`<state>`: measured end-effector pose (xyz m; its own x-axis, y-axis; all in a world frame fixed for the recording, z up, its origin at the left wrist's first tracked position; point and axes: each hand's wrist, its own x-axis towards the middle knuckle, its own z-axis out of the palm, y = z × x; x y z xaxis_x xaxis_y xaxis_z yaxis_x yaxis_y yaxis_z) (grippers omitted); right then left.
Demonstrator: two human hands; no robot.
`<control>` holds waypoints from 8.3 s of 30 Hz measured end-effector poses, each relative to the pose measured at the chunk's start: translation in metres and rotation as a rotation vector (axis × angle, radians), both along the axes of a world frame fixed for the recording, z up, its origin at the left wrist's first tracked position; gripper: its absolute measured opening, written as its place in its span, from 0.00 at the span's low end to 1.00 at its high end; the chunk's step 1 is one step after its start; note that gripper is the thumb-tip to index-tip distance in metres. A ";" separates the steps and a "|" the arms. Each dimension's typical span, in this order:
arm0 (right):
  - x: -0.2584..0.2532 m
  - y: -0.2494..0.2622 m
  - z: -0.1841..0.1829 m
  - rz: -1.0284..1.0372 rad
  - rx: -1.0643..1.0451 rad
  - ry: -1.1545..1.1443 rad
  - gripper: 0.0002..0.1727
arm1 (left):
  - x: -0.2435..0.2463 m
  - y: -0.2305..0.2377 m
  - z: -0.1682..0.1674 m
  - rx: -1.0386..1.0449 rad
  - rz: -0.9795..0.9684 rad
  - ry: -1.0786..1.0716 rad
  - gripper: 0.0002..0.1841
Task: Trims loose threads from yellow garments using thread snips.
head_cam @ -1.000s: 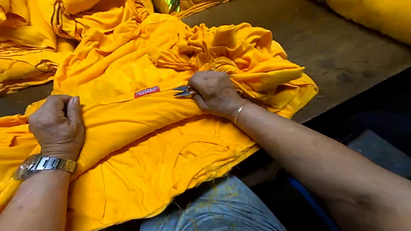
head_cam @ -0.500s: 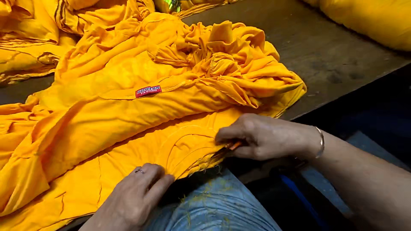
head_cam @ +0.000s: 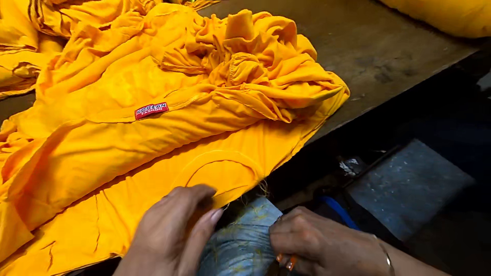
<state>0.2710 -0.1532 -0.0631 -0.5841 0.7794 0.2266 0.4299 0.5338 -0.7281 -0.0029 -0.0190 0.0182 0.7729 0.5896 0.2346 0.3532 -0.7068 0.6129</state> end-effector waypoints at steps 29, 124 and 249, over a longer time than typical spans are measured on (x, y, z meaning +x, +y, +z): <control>-0.025 -0.001 -0.009 -0.259 0.226 0.103 0.07 | 0.096 0.003 -0.030 -0.191 0.182 -0.113 0.26; -0.013 0.038 -0.009 -0.747 0.263 0.302 0.22 | 0.061 0.008 -0.023 -1.048 0.199 -0.452 0.40; -0.025 0.040 0.009 -0.826 0.329 0.092 0.19 | 0.048 0.014 -0.016 -0.867 0.154 -0.269 0.33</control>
